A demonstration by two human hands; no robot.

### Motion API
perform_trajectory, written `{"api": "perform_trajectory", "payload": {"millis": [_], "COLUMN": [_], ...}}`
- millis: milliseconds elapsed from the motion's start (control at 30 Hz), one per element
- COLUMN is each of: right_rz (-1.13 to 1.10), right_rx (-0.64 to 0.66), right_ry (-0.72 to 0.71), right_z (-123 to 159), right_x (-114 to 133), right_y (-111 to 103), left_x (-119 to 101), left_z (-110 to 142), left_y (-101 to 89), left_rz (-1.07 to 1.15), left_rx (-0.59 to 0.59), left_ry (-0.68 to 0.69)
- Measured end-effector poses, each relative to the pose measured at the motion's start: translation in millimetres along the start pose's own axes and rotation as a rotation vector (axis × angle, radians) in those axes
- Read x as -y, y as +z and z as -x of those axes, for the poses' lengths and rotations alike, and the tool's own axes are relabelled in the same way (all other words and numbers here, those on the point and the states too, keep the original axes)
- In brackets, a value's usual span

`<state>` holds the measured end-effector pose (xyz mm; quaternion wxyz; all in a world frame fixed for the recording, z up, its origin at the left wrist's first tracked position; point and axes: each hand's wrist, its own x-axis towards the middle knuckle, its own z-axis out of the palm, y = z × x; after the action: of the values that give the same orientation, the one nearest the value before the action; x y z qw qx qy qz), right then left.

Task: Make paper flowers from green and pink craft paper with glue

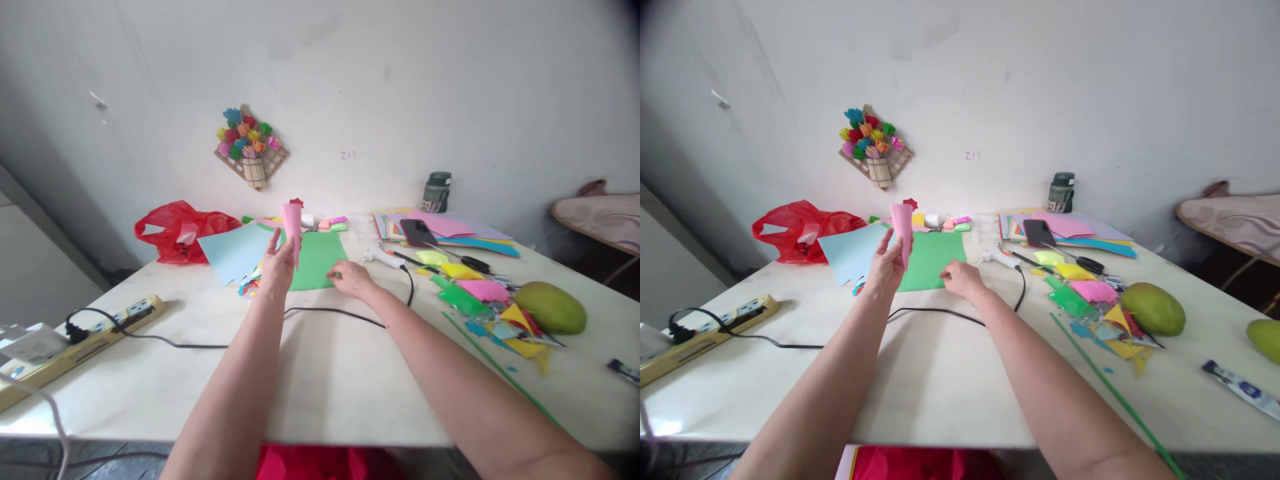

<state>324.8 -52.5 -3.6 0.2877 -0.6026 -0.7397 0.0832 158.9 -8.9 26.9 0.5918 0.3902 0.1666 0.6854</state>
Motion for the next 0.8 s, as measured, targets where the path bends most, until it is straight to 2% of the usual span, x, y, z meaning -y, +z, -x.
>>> {"api": "perform_trajectory", "payload": {"millis": [100, 200, 267, 533, 700, 800], "right_rz": [-0.432, -0.831, -0.975, -1.085, -1.215, -1.294], "right_rx": [-0.098, -0.072, -0.059, -0.148, -0.095, -0.144], "right_ry": [0.079, 0.128, 0.123, 0.118, 0.047, 0.014], "right_z": [-3.8, -5.4, -5.9, -5.8, -4.6, -5.7], "right_x": [3.6, 8.8, 10.8, 7.7, 11.2, 14.0], "right_y": [-6.4, -9.7, -9.0, -7.2, -5.7, -2.5], "left_x": [13.0, 23.3, 29.5, 52.5, 56.5, 57.8], "left_z": [10.1, 18.1, 20.8, 21.5, 28.9, 32.6], "left_y": [3.8, 8.0, 11.1, 13.4, 21.5, 28.2], "left_rz": [-0.055, -0.151, -0.227, -0.626, -0.896, -1.063], "left_rx": [0.077, 0.121, 0.134, 0.178, 0.114, 0.081], "left_ry": [-0.025, -0.025, 0.015, 0.293, 0.476, 0.585]}}
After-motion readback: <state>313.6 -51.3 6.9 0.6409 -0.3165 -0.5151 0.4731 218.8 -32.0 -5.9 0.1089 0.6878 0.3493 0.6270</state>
